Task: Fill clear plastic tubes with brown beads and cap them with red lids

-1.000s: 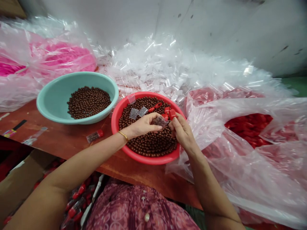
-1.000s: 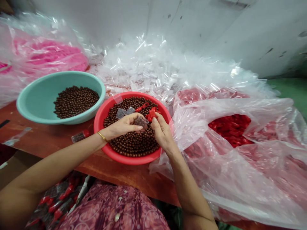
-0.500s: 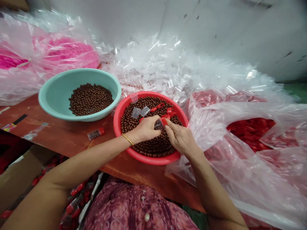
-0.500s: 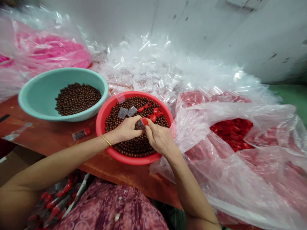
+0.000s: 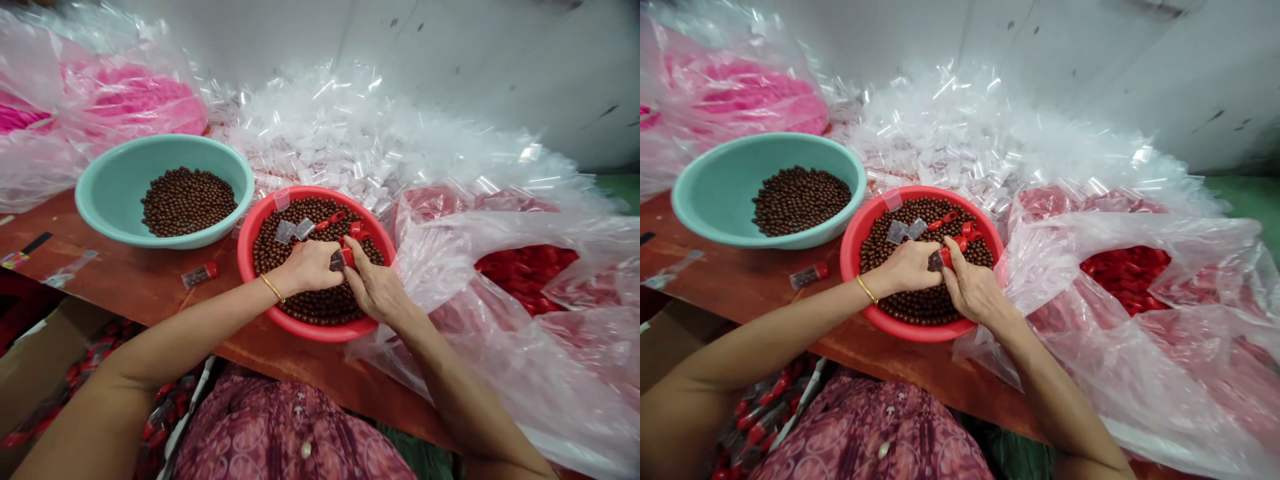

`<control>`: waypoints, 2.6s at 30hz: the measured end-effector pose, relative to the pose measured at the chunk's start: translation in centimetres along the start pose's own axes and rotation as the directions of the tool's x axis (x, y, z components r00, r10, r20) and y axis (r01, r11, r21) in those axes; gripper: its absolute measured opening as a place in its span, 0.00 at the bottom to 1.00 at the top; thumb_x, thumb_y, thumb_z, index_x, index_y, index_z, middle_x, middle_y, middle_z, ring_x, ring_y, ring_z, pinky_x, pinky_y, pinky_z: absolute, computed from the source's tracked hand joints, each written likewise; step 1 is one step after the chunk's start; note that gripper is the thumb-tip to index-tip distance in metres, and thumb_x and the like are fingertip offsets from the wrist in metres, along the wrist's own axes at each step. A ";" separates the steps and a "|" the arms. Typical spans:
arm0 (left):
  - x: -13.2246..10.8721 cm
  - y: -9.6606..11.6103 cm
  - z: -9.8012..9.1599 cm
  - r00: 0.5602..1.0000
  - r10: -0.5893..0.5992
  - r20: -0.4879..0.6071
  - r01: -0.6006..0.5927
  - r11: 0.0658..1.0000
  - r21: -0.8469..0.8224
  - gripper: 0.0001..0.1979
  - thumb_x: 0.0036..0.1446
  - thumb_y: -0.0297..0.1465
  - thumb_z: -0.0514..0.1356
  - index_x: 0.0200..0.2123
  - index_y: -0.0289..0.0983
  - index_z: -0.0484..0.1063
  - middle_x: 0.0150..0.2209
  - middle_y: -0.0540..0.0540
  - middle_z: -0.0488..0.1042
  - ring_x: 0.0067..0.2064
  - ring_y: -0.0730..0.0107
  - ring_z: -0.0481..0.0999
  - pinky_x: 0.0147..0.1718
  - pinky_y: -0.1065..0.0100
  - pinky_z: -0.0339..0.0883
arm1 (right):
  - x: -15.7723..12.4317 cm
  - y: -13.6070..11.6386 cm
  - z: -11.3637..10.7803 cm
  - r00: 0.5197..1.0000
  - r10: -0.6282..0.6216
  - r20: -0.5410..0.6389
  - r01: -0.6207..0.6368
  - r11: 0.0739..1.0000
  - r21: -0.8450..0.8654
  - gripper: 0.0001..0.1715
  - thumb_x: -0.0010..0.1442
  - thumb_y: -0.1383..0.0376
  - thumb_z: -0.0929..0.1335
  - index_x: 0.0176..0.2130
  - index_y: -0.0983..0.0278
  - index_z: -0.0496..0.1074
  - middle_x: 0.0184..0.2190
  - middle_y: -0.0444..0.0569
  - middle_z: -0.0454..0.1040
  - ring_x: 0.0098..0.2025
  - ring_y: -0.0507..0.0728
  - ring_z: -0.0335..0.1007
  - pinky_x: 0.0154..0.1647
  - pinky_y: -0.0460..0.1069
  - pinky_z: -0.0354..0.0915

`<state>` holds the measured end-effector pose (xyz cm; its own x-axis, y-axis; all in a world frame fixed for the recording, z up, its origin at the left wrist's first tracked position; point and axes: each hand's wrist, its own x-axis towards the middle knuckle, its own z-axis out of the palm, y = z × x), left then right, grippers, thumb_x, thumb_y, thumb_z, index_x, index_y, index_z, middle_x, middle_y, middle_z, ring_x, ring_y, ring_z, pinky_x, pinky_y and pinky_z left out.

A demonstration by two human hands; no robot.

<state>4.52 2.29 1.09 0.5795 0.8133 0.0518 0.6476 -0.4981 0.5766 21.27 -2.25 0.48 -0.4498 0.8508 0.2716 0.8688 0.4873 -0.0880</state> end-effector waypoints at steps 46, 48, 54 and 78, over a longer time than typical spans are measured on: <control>-9.8 -4.8 -5.8 0.869 -0.366 -0.332 0.411 0.908 0.077 0.14 0.51 0.44 0.57 0.34 0.40 0.70 0.31 0.49 0.77 0.34 0.63 0.75 0.34 0.68 0.65 | 4.6 0.7 1.8 0.996 0.044 0.072 -0.055 0.987 0.154 0.16 0.61 0.64 0.62 0.44 0.67 0.73 0.47 0.56 0.73 0.46 0.61 0.66 0.48 0.54 0.60; -11.9 -7.6 -5.9 0.778 -0.492 -0.391 0.544 0.839 0.028 0.15 0.50 0.44 0.58 0.35 0.41 0.70 0.33 0.49 0.77 0.37 0.61 0.75 0.36 0.67 0.66 | 5.1 0.4 1.9 0.983 -0.100 0.152 0.107 0.994 -0.038 0.17 0.61 0.66 0.62 0.48 0.68 0.71 0.50 0.58 0.70 0.48 0.62 0.63 0.46 0.54 0.59; -13.7 -10.9 -3.5 0.730 -0.618 -0.294 0.662 0.745 0.079 0.16 0.53 0.43 0.55 0.38 0.38 0.68 0.35 0.46 0.77 0.36 0.63 0.75 0.34 0.69 0.64 | 6.2 -0.5 3.9 0.921 -0.272 0.279 0.329 0.926 -0.183 0.13 0.62 0.68 0.60 0.39 0.66 0.73 0.39 0.55 0.74 0.42 0.61 0.63 0.40 0.54 0.54; 3.4 -4.3 -4.0 0.935 -0.353 0.028 0.270 0.763 0.587 0.19 0.58 0.36 0.52 0.46 0.28 0.71 0.45 0.33 0.75 0.48 0.51 0.74 0.40 0.63 0.68 | 1.2 2.4 2.5 0.947 0.321 -0.026 -0.212 0.681 0.701 0.12 0.57 0.59 0.65 0.28 0.64 0.69 0.25 0.43 0.70 0.27 0.51 0.64 0.30 0.46 0.60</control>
<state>1.70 8.47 2.06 0.3274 0.9280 -0.1779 0.9412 -0.3369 -0.0251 22.30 0.39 -1.80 -0.1417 0.9568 0.2537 0.5412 0.2895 -0.7895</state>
